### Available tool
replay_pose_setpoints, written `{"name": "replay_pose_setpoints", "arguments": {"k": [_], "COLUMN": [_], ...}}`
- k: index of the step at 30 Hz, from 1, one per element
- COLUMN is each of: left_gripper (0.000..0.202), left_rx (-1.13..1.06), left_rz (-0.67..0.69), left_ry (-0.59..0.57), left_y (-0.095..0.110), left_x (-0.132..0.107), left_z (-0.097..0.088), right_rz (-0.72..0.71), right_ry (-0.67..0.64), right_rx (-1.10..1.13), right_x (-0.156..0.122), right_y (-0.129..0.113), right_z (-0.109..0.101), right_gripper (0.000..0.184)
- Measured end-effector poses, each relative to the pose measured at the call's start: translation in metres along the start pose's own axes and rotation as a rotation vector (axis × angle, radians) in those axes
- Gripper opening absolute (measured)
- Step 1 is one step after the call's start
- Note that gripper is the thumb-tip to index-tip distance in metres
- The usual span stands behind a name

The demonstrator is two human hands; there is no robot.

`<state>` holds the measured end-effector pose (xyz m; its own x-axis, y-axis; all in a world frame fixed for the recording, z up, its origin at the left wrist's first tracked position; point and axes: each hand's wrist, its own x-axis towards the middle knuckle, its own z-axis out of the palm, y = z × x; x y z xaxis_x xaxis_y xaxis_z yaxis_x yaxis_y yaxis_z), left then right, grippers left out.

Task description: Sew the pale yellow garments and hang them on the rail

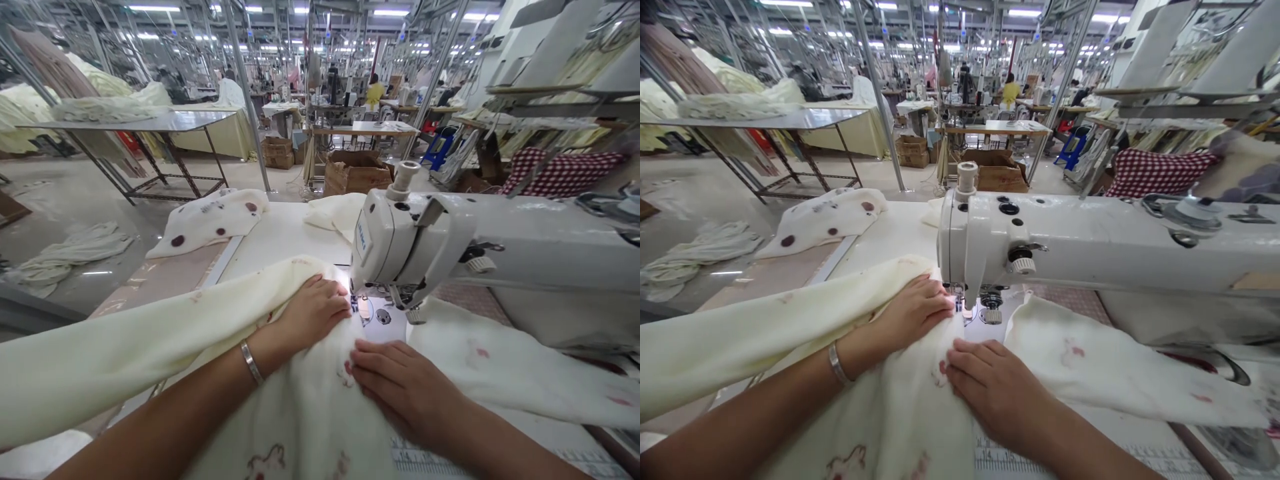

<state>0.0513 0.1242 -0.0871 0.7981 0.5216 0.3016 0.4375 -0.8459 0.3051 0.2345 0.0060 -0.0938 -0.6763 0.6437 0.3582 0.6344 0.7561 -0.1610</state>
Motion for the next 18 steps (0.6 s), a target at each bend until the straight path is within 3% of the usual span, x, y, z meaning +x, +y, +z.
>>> {"name": "replay_pose_setpoints", "arguments": {"k": [6,9,13,15,18], "left_gripper": [0.019,0.012,0.031,0.033,0.027], "left_rx": [0.078,0.133,0.142,0.145,0.124], "left_rz": [-0.031,-0.125,-0.200,-0.200,-0.201], "left_ry": [-0.039,-0.079,-0.135,-0.160,-0.160], "left_y": [-0.001,0.008,0.020,0.024,0.019], "left_x": [0.007,0.001,-0.012,-0.018,-0.019], "left_z": [-0.007,-0.006,-0.002,-0.001,0.000], "right_rz": [0.044,0.210,0.403,0.388,0.285], "right_ry": [0.041,0.060,-0.014,-0.036,-0.017], "right_rx": [-0.012,-0.071,-0.085,-0.063,-0.089], "right_x": [0.004,0.003,0.005,0.007,0.007], "right_y": [0.009,0.008,0.005,0.003,0.007], "right_z": [0.000,0.000,0.001,0.002,0.002], "right_gripper": [0.024,0.021,0.024,0.014,0.025]}}
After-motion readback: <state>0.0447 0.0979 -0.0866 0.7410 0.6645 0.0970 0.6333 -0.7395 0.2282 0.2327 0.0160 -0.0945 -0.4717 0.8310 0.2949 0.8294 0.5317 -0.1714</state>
